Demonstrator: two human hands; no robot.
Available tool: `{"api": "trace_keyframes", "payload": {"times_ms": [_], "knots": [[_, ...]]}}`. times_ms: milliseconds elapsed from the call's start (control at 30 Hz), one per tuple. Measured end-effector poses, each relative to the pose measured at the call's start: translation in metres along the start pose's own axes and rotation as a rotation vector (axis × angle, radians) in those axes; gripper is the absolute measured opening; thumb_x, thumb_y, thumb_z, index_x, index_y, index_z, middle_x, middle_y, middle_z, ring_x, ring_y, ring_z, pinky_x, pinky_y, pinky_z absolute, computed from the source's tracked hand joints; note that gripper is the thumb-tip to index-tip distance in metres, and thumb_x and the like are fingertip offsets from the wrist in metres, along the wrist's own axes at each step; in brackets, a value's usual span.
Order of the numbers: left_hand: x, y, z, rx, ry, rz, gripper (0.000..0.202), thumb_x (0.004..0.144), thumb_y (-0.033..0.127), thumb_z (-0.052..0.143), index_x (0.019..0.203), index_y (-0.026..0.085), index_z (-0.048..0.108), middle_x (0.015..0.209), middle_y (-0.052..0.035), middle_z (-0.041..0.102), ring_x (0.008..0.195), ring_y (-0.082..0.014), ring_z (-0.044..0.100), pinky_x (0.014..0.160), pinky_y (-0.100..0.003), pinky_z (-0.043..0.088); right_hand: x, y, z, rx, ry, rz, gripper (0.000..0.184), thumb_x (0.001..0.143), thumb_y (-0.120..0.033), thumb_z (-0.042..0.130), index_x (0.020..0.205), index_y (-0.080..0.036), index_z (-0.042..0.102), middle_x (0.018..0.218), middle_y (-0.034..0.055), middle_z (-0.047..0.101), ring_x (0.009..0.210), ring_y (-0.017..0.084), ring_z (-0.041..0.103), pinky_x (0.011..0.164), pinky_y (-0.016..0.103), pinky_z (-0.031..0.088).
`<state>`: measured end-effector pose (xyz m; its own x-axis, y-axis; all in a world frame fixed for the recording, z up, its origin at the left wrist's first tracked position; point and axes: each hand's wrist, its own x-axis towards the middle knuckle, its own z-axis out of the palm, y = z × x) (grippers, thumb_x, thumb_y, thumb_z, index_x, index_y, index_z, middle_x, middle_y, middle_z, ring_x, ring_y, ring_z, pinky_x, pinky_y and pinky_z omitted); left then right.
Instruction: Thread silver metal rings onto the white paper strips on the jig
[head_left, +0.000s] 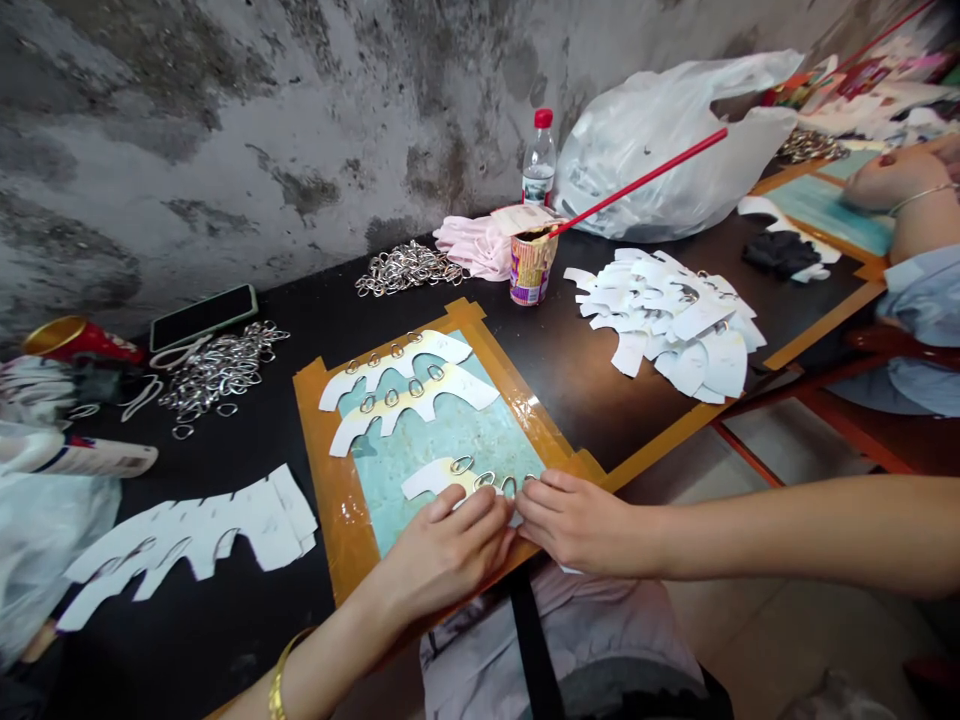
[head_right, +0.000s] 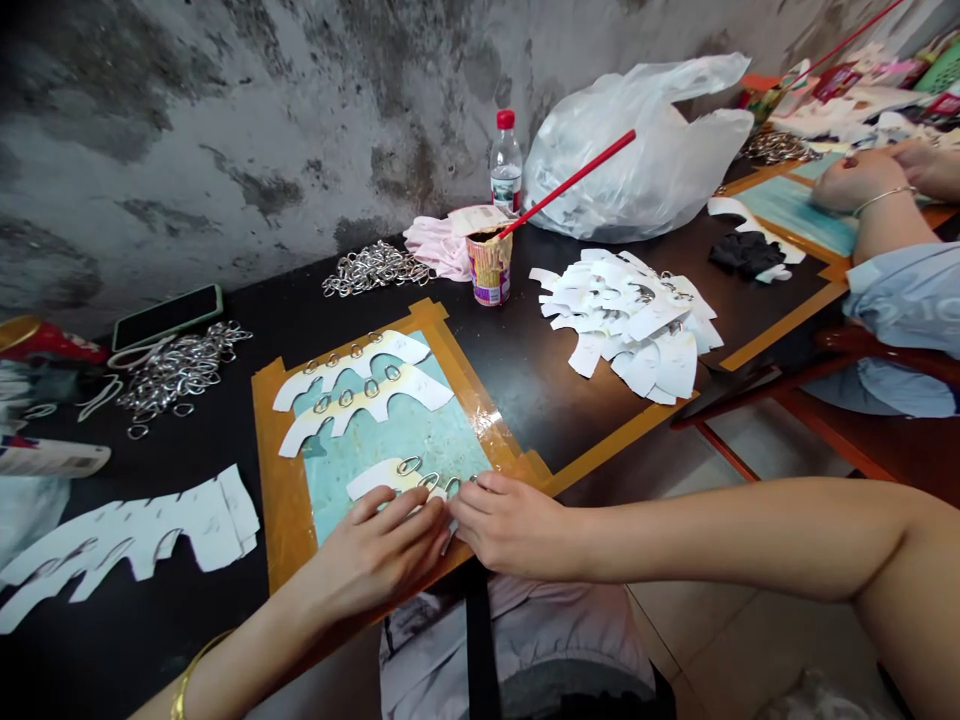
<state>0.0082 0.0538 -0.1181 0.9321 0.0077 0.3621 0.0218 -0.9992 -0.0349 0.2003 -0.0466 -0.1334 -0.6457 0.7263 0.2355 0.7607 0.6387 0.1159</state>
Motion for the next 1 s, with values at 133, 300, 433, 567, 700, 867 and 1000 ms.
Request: {"api": "trace_keyframes", "payload": {"times_ms": [133, 300, 433, 567, 700, 867, 1000], "knots": [[-0.002, 0.010, 0.003, -0.031, 0.012, -0.056, 0.010, 0.090, 0.019, 0.057, 0.092, 0.016, 0.066, 0.092, -0.0030, 0.068, 0.092, -0.0180, 0.057, 0.078, -0.032, 0.036, 0.001, -0.004, 0.002, 0.012, -0.002, 0.042, 0.019, 0.096, -0.021, 0.046, 0.087, -0.014, 0.062, 0.086, 0.0073, 0.059, 0.084, 0.021, 0.051, 0.077, 0.035, 0.037], [-0.004, 0.023, 0.004, -0.064, -0.047, -0.141, 0.016, 0.091, 0.019, 0.053, 0.100, 0.014, 0.066, 0.095, -0.0035, 0.067, 0.093, -0.0194, 0.055, 0.082, -0.034, 0.035, -0.004, -0.006, 0.006, 0.035, 0.004, 0.106, 0.020, 0.096, -0.023, 0.046, 0.092, -0.013, 0.062, 0.094, 0.0083, 0.061, 0.089, 0.022, 0.053, 0.078, 0.036, 0.036], [-0.004, 0.027, 0.005, -0.114, -0.076, -0.161, 0.015, 0.090, 0.018, 0.052, 0.095, 0.014, 0.065, 0.095, -0.0044, 0.066, 0.094, -0.0205, 0.054, 0.082, -0.035, 0.035, -0.006, -0.008, 0.009, 0.039, 0.025, 0.146, 0.018, 0.096, -0.022, 0.047, 0.095, -0.012, 0.062, 0.094, 0.0092, 0.061, 0.089, 0.022, 0.053, 0.078, 0.036, 0.035], [-0.005, 0.024, 0.007, -0.160, -0.110, -0.204, 0.013, 0.089, 0.019, 0.052, 0.087, 0.017, 0.065, 0.089, -0.0024, 0.066, 0.095, -0.0208, 0.053, 0.084, -0.036, 0.033, 0.000, -0.010, 0.014, 0.075, 0.042, 0.198, 0.016, 0.095, -0.023, 0.049, 0.090, -0.014, 0.061, 0.087, 0.0066, 0.060, 0.082, 0.021, 0.052, 0.076, 0.036, 0.034], [-0.009, 0.029, 0.010, -0.067, -0.056, -0.256, 0.018, 0.091, 0.023, 0.052, 0.102, 0.018, 0.066, 0.107, -0.0039, 0.068, 0.106, -0.0219, 0.051, 0.090, -0.037, 0.032, 0.003, -0.011, 0.017, 0.109, 0.093, 0.223, 0.017, 0.096, -0.022, 0.048, 0.091, -0.013, 0.062, 0.093, 0.0082, 0.063, 0.086, 0.020, 0.053, 0.078, 0.036, 0.035], [-0.011, 0.052, 0.016, 0.070, -0.055, -0.317, 0.024, 0.090, 0.024, 0.054, 0.110, 0.017, 0.067, 0.111, -0.0041, 0.069, 0.105, -0.0217, 0.054, 0.087, -0.035, 0.033, -0.004, 0.005, 0.004, 0.397, 0.279, 0.463, 0.016, 0.095, -0.021, 0.051, 0.085, -0.016, 0.063, 0.095, 0.0058, 0.063, 0.091, 0.018, 0.055, 0.084, 0.036, 0.040], [-0.008, 0.066, 0.013, 0.103, -0.066, -0.481, 0.035, 0.093, 0.026, 0.052, 0.127, 0.017, 0.059, 0.116, -0.0048, 0.069, 0.106, -0.0216, 0.055, 0.086, -0.035, 0.033, -0.016, 0.010, -0.005, 0.569, 0.487, 0.704, 0.014, 0.094, -0.017, 0.051, 0.103, -0.019, 0.062, 0.102, 0.0077, 0.061, 0.098, 0.019, 0.056, 0.085, 0.036, 0.047]]}}
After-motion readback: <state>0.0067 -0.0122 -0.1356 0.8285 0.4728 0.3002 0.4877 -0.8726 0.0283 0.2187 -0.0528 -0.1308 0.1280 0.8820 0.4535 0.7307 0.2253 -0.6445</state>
